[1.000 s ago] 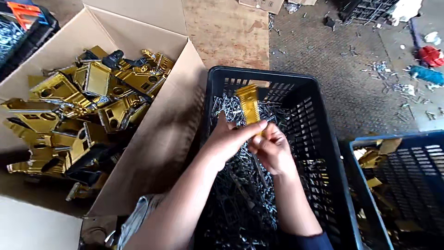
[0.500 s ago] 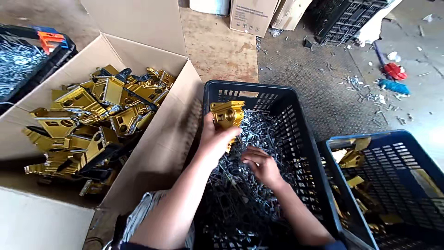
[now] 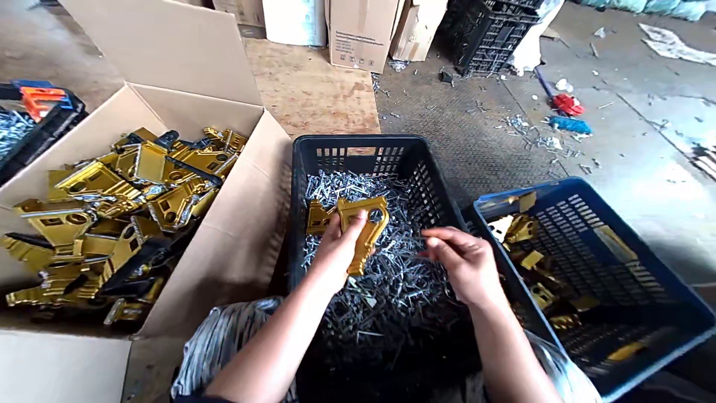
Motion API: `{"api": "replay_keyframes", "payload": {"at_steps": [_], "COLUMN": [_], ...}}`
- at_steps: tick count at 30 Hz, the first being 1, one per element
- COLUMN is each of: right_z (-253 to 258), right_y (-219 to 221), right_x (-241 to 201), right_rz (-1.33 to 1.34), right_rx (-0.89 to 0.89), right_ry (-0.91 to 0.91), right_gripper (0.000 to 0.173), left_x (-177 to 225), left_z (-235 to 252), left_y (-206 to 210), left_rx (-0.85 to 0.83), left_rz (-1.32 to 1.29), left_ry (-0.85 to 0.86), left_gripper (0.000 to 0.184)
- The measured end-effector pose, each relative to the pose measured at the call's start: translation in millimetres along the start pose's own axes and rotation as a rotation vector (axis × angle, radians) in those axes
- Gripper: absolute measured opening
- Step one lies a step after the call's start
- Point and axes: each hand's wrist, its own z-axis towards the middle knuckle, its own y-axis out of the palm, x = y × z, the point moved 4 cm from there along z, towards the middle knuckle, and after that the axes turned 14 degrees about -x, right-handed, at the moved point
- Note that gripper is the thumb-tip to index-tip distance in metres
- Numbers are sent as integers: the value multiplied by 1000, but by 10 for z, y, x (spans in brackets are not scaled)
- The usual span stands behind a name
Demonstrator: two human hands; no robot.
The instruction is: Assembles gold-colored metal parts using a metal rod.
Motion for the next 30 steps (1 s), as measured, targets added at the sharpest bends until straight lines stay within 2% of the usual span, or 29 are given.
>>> {"api": "replay_keyframes", "payload": {"at_steps": [2,4,7,9,14,17,20,22,25,26,28,29,30], "right_z": [-42,-61,-32,8,26,10,10,16,13,13,21,27,33], "right_y": [-121,-169,-90,-1,285,358,318,271,213,223,312,362,395], "right_x": [-57,-130,-172,-105,27,10,68,149,221,217,165,125,102], "right_rz": [-76,-223,-456,-547,-787,-839,-706,-487,24,193,491,594,656], "right_rx": [103,129,174,194,148,139,74,23,-138,-206,-366,-398,-391], "right_ry": [-118,-246,-406,-443,-478,-441,-296,-225,-168,-174,-216,-232,-244], "right_gripper": [17,15,15,16,18,16,24,27,28,33,69,81,84], "left_x": [-2,-5,-34,-34,-94,-131,-62,-39,5,11,-25,-55,-79], "left_z": [9,21,13,4,11,50,68,71,45,22,-26,-39,-39], "left_y": [-9,30,131,184,172,118,88,96,96,115,195,237,255], "left_rx": [-49,-121,-276,-343,-216,-79,-1,-35,-252,-347,-551,-614,-651], "left_rz": [260,437,400,379,457,456,483,498,358,268,59,-13,-51], "left_ry": [80,143,102,76,69,140,224,294,301,289,253,231,211], "left_gripper": [34,24,20,20,31,25,22,21,21,23,26,27,27]}}
